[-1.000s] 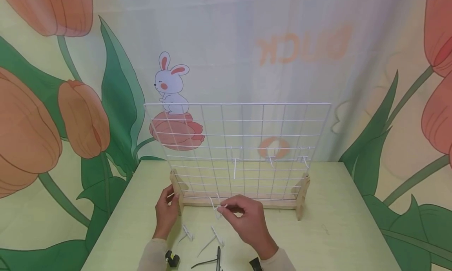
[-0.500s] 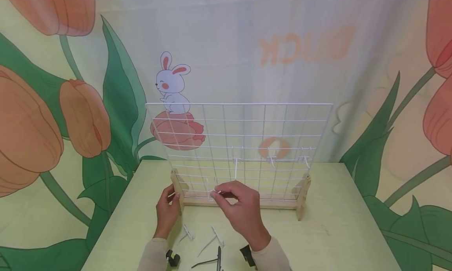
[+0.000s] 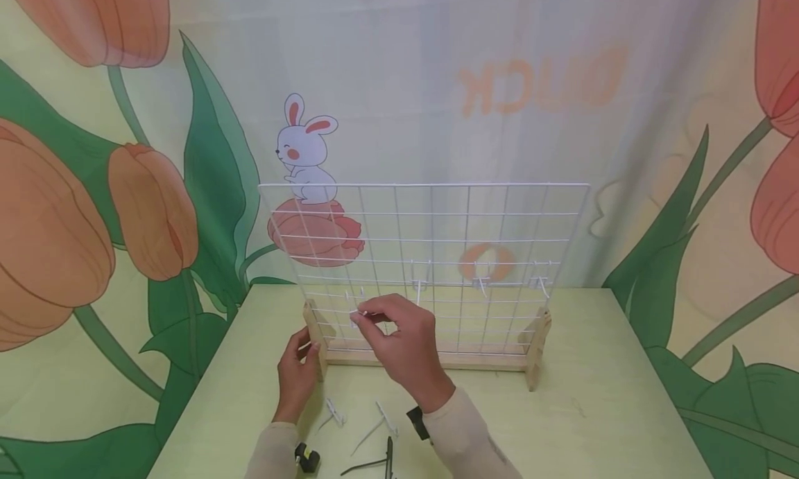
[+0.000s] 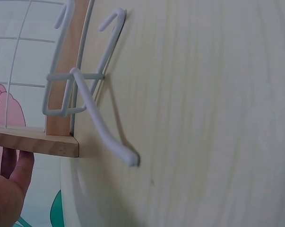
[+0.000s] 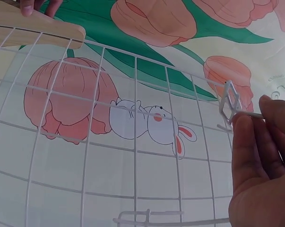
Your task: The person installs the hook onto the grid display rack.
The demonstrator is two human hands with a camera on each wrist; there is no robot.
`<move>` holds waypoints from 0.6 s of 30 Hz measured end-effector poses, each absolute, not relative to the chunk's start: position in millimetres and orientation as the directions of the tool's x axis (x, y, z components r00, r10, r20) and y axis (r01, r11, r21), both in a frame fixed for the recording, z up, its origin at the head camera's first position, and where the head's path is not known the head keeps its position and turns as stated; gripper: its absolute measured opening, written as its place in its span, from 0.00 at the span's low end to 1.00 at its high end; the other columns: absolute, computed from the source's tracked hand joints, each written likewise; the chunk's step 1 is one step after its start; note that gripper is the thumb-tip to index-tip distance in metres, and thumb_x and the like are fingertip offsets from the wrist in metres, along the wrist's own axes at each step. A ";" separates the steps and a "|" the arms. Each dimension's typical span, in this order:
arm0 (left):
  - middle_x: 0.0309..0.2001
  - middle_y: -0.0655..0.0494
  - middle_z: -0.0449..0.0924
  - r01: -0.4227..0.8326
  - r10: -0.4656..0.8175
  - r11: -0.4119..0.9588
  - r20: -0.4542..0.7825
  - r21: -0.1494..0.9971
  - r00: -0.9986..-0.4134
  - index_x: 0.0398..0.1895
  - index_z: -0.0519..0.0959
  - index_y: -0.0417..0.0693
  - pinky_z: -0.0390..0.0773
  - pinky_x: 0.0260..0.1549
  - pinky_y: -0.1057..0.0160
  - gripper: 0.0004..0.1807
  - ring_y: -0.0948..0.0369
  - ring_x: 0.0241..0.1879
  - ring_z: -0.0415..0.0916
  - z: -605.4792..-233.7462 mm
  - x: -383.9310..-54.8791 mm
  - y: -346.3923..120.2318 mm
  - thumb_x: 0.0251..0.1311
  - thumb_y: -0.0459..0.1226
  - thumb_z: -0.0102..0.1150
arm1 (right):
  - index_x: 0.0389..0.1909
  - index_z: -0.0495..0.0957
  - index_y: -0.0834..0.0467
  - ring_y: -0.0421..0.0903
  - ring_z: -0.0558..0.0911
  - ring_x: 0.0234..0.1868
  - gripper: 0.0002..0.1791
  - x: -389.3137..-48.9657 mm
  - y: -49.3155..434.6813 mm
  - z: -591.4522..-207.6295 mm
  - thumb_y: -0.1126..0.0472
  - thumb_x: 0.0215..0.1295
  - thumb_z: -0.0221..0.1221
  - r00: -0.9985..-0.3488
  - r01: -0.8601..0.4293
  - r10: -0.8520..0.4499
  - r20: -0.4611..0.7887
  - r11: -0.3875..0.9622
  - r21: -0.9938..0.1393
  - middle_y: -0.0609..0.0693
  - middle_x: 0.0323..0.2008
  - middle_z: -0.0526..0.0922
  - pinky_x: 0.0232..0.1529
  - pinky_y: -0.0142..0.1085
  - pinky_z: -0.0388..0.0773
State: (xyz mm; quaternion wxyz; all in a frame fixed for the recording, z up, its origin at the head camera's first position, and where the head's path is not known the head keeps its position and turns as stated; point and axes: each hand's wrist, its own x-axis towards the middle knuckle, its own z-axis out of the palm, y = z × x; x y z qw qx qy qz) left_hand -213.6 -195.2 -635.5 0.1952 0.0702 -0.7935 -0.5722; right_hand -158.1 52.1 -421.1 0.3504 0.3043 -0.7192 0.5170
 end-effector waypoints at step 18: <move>0.65 0.47 0.82 0.105 -0.342 0.328 0.221 0.939 -0.913 0.71 0.77 0.55 0.83 0.56 0.44 0.23 0.47 0.60 0.84 -635.5 -212.8 -194.1 0.76 0.33 0.60 | 0.39 0.90 0.60 0.44 0.90 0.34 0.07 -177.0 28.0 -416.1 0.65 0.61 0.76 -0.578 -0.760 0.008 0.816 0.357 -0.543 0.51 0.36 0.91 0.41 0.35 0.88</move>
